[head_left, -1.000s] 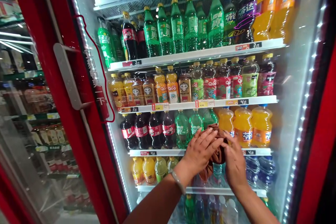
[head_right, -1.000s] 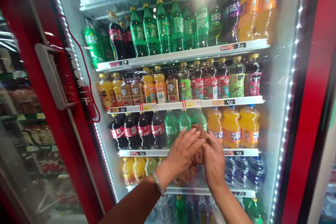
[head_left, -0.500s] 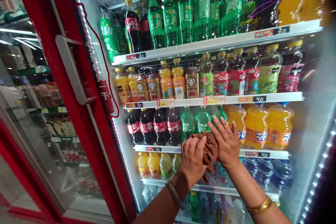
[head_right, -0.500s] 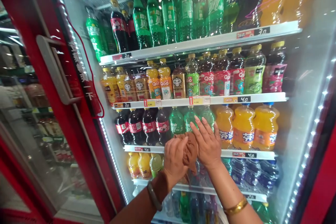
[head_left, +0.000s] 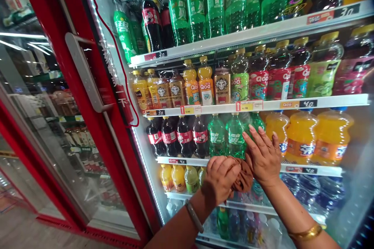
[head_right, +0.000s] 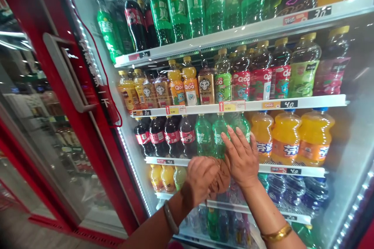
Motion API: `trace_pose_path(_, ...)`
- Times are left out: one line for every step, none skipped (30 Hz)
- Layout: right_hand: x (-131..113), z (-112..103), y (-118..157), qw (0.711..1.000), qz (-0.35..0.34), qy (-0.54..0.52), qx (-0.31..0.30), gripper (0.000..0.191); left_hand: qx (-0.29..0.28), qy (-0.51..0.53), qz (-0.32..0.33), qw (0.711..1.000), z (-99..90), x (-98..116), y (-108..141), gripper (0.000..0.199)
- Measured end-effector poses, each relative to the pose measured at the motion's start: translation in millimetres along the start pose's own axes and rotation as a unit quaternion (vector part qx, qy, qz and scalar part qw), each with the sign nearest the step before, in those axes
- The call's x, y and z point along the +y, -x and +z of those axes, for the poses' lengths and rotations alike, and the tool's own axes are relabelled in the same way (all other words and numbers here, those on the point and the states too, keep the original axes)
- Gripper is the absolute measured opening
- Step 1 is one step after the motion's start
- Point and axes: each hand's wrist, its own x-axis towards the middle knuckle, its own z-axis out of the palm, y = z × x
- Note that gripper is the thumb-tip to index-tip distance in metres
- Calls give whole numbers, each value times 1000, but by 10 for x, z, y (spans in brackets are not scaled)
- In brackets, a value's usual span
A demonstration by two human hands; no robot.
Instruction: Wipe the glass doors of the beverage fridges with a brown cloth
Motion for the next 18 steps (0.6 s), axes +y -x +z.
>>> trace_pose_path(-5,-4,-7,1000,0,-2,4,68,4,-3,-5,1000,-35,-50,-58,43)
trace_pose_path(-11,-8,-13,1000,1,-3,7,68,19,-6,-25,999,-68,-85,-135,44)
trace_pose_path(-17,-10,-19,1000,2,-4,9,68,46,-9,-58,997,-89,-95,-214,43)
trace_pose_path(-22,-12,-22,1000,4,-5,11,67,76,-13,-97,992,-93,-74,-279,42)
trace_pose_path(-24,-13,-24,1000,5,-5,12,66,104,-18,-136,985,-77,-24,-315,40)
trace_pose_path(-23,-11,-23,1000,5,-6,13,65,123,-21,-168,978,-45,47,-314,38)
trace_pose_path(-20,-9,-20,1000,4,-5,15,63,129,-21,-188,973,-3,127,-277,37)
trace_pose_path(-13,-6,-16,1000,1,-5,18,62,128,-17,-192,973,40,202,-212,36)
trace_pose_path(-6,-2,-11,1000,-2,-4,20,62,109,-7,-182,977,76,261,-131,36)
trace_pose_path(0,1,-8,1000,-6,-2,19,63,93,1,-172,981,96,295,-50,36)
trace_pose_path(5,3,-5,1000,-9,0,16,64,77,8,-162,984,97,301,15,36)
trace_pose_path(7,3,-3,1000,-11,2,14,65,65,12,-158,985,78,282,54,37)
trace_pose_path(6,4,-2,1000,-13,4,13,66,64,10,-162,985,43,245,62,38)
trace_pose_path(3,4,0,1000,-15,6,12,67,72,4,-173,982,2,200,40,39)
trace_pose_path(0,6,3,1000,-15,8,13,67,87,-5,-190,978,-36,159,-4,40)
trace_pose_path(-2,8,9,1000,-14,9,12,66,103,-16,-211,972,-63,132,-60,41)
trace_pose_path(-2,12,17,1000,-10,10,10,66,120,-24,-233,965,-74,125,-115,42)
trace_pose_path(3,16,29,1000,-3,11,4,65,132,-28,-252,958,-68,143,-157,42)
